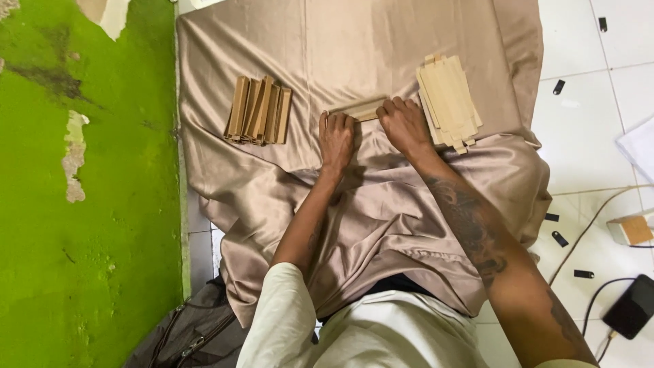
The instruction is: The person sits on the floor and assembles small, flat wooden pieces by hand. They pick up individual pieces from a pile on the right, fit them together, and place the assembled units onto a pile on the left.
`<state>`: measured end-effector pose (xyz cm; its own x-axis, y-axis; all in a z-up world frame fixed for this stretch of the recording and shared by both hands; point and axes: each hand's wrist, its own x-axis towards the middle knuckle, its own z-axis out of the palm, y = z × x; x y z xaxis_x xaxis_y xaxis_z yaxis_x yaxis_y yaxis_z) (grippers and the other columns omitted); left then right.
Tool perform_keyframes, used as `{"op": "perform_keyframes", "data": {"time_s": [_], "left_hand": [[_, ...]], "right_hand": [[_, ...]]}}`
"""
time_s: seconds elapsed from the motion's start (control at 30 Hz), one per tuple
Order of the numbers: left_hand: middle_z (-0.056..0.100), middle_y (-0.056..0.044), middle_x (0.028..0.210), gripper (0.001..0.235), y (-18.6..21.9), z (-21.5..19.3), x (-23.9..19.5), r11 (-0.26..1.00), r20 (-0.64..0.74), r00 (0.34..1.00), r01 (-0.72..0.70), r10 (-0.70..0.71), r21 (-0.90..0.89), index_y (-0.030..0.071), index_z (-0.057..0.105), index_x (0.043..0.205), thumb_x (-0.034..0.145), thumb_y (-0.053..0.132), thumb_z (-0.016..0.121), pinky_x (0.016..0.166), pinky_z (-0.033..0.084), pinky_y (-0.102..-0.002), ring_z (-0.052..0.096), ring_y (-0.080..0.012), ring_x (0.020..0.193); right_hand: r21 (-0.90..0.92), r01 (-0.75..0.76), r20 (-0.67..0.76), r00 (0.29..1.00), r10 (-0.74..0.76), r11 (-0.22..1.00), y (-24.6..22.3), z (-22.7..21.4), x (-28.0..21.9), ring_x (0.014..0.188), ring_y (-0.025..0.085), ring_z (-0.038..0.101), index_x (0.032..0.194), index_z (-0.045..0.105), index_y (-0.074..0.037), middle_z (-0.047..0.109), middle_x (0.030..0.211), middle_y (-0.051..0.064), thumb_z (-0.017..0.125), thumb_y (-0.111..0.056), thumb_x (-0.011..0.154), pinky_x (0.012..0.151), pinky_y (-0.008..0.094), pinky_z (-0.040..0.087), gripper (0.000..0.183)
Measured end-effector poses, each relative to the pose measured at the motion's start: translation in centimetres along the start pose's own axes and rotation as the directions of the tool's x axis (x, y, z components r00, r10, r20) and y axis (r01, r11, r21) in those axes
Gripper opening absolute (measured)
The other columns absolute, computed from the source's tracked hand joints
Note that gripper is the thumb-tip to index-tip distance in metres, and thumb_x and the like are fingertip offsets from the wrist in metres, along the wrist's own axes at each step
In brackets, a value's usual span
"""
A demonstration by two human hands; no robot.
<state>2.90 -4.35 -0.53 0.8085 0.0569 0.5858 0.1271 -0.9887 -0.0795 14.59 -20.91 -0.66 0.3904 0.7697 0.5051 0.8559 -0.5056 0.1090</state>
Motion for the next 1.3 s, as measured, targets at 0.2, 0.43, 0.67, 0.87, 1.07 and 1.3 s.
{"op": "perform_keyframes", "data": {"time_s": [0.2,0.43,0.67,0.87,1.07,1.3], "left_hand": [[0.064,-0.008,0.085,0.010,-0.5,2.8,-1.4,1.000,0.017,1.000,0.007,-0.007,-0.024,0.010,0.072,0.090,0.088,0.006,0.064,0.106,0.044,-0.042,0.068,-0.0259,0.085],[0.067,0.000,0.091,0.015,-2.3,0.1,0.3,0.991,0.215,0.975,0.074,-0.049,-0.110,0.020,0.073,0.100,0.089,0.013,0.066,0.110,0.038,-0.042,0.067,-0.0195,0.090],[0.077,0.003,0.081,0.022,-5.1,4.0,4.6,0.895,0.603,0.755,0.421,-0.257,-0.145,0.034,0.080,0.084,0.082,0.013,0.071,0.097,0.050,-0.046,0.078,-0.0256,0.088],[0.077,0.004,0.076,0.022,-6.1,7.1,5.3,0.834,0.674,0.651,0.543,-0.348,-0.094,0.038,0.078,0.074,0.071,0.016,0.078,0.085,0.058,-0.045,0.078,-0.0269,0.086],[0.080,-0.004,0.090,0.012,-5.0,2.7,6.7,0.821,0.714,0.566,0.570,-0.412,0.022,0.028,0.081,0.086,0.079,0.020,0.075,0.099,0.051,-0.048,0.077,-0.0309,0.099],[0.079,-0.004,0.083,0.007,-5.6,-0.3,6.0,0.744,0.692,0.598,0.655,-0.404,-0.132,0.025,0.080,0.076,0.071,0.026,0.085,0.100,0.048,-0.049,0.077,-0.0324,0.098]], "right_hand": [[-0.072,-0.026,0.063,0.998,0.031,0.997,-1.0,-1.9,0.7,0.083,0.024,0.062,0.082,0.072,-0.014,0.065,0.081,0.004,0.067,-0.011,0.086,0.075,0.038,0.046,0.007],[-0.012,-0.002,0.079,0.997,0.003,1.000,0.5,-0.3,0.8,0.085,0.025,0.063,0.086,0.076,-0.016,0.067,0.081,0.005,0.065,-0.012,0.088,0.074,0.036,0.049,0.012],[0.251,-0.294,0.413,0.894,0.173,0.922,2.8,1.8,2.3,0.097,0.035,0.067,0.096,0.079,-0.018,0.071,0.090,0.012,0.065,-0.013,0.093,0.084,0.046,0.055,0.015],[0.282,-0.567,0.576,0.745,0.336,0.774,3.4,2.5,4.0,0.095,0.040,0.073,0.092,0.078,-0.028,0.072,0.089,0.017,0.075,-0.020,0.090,0.080,0.050,0.059,0.009],[0.198,-0.626,0.644,0.663,0.382,0.754,3.3,2.8,6.2,0.095,0.047,0.074,0.091,0.081,-0.021,0.076,0.091,0.023,0.075,-0.013,0.085,0.079,0.058,0.061,0.011],[0.079,-0.620,0.643,0.630,0.435,0.781,2.7,5.5,5.7,0.095,0.046,0.074,0.101,0.082,-0.021,0.077,0.096,0.023,0.076,-0.009,0.081,0.077,0.059,0.061,0.024]]}}
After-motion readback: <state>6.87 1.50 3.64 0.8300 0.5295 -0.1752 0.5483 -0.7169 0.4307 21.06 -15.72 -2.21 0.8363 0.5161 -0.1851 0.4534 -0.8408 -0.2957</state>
